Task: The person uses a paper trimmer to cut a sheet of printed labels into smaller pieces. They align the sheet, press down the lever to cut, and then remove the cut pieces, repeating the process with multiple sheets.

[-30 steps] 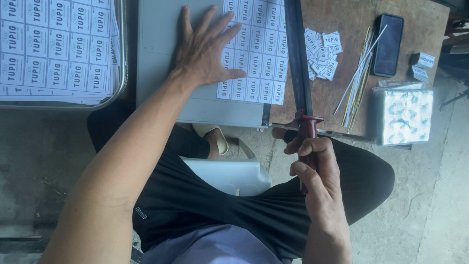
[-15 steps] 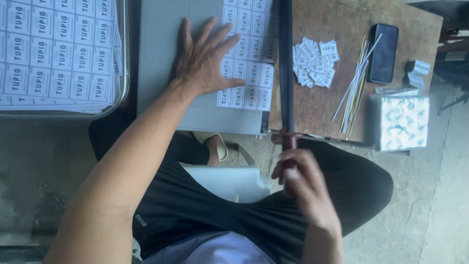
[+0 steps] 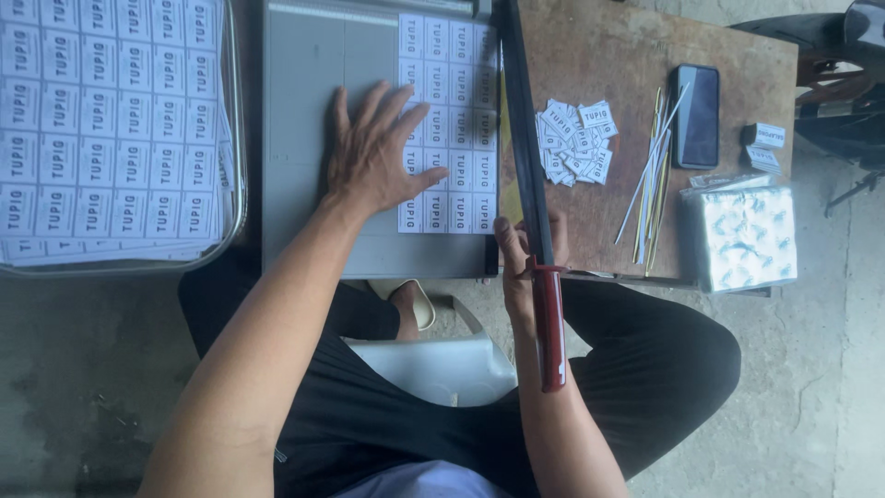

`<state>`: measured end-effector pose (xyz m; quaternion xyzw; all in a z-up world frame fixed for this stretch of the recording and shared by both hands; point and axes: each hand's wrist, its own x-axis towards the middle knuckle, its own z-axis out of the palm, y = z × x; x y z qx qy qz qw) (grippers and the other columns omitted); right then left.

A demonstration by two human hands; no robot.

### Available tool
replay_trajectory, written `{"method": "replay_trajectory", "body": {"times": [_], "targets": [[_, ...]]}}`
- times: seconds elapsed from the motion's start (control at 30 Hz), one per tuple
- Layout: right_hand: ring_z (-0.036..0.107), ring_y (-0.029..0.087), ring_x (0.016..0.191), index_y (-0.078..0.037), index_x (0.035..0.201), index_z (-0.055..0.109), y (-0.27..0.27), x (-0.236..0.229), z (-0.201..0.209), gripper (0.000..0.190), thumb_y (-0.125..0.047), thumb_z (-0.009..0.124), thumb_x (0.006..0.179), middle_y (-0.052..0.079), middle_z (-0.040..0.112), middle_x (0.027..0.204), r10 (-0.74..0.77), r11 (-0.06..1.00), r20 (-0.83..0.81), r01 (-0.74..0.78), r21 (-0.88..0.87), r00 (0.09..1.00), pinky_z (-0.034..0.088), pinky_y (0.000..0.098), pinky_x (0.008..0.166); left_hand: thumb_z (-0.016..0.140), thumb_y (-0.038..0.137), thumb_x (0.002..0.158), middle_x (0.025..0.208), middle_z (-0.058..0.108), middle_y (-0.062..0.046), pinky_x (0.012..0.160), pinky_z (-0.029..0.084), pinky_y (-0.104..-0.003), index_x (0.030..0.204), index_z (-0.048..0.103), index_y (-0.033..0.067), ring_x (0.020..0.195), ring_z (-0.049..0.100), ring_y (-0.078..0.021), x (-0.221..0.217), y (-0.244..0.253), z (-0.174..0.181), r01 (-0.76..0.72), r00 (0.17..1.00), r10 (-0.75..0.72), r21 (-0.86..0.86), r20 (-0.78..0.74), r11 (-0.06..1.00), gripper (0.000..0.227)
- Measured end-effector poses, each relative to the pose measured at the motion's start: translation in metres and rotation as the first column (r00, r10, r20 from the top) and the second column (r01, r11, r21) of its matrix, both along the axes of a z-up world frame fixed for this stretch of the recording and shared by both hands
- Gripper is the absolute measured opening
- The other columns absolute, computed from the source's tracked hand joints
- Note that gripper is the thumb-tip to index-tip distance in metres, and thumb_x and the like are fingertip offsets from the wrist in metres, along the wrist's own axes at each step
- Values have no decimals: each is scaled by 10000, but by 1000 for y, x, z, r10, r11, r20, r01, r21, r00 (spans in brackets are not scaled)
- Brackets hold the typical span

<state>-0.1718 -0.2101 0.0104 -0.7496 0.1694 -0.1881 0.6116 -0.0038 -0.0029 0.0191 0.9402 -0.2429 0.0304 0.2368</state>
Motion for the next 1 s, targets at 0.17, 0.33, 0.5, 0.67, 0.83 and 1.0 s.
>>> {"method": "replay_trajectory", "body": {"times": [0.17, 0.33, 0.5, 0.67, 0.83, 1.0], "targets": [[633, 87, 855, -17, 964, 657, -32, 32, -22, 238, -239, 734, 1005, 47, 662, 903, 28, 1000, 299, -26, -10, 954, 523, 249, 757, 819, 666, 706, 1553, 454, -119, 1200, 44, -697, 1415, 592, 138, 1479, 307, -339, 0, 0, 6, 2, 1000, -2, 11, -5, 1000, 912], [649, 160, 777, 18, 1018, 749, -57, 63, -36, 287, -253, 659, 989, 82, 720, 871, -5, 930, -71, 30, 366, 997, 514, 295, 720, 813, 642, 718, 1554, 448, -117, 1204, 44, -683, 1417, 586, 144, 1480, 306, -331, -1, -1, 9, -5, 1000, 5, 28, -18, 1000, 888], [649, 278, 1062, -81, 1271, 711, -66, 67, -27, 449, -86, 735, 822, 96, 758, 1105, 344, 781, -81, -333, -528, 935, 493, 407, 963, 804, 624, 727, 1563, 443, -107, 1202, 40, -674, 1418, 584, 158, 1482, 299, -329, -1, -3, 17, -12, 1000, 13, 52, -20, 999, 862], [601, 267, 1105, -119, 1302, 704, -58, 58, -34, 539, -218, 835, 788, 60, 754, 1113, 258, 788, -212, -332, -518, 943, 501, 428, 994, 785, 647, 734, 1571, 435, -93, 1214, 23, -670, 1429, 573, 167, 1502, 277, -308, -1, -5, 15, -14, 999, 18, 80, -47, 997, 870], [667, 231, 1047, -112, 1240, 724, -56, 66, -51, 371, -240, 766, 895, 72, 764, 1148, 245, 754, -78, -241, -611, 966, 507, 432, 973, 772, 662, 725, 1569, 437, -90, 1201, 11, -674, 1431, 573, 177, 1500, 260, -307, 0, -7, 13, -16, 999, 20, 99, -39, 995, 879], [637, 312, 1053, -74, 1254, 708, -58, 68, -51, 354, -257, 654, 955, 118, 741, 1173, 275, 691, 2, -196, -695, 961, 513, 443, 944, 775, 662, 733, 1564, 448, -92, 1204, 22, -675, 1426, 579, 174, 1502, 267, -310, -1, -8, 12, -14, 1000, 15, 107, -10, 994, 870]]}}
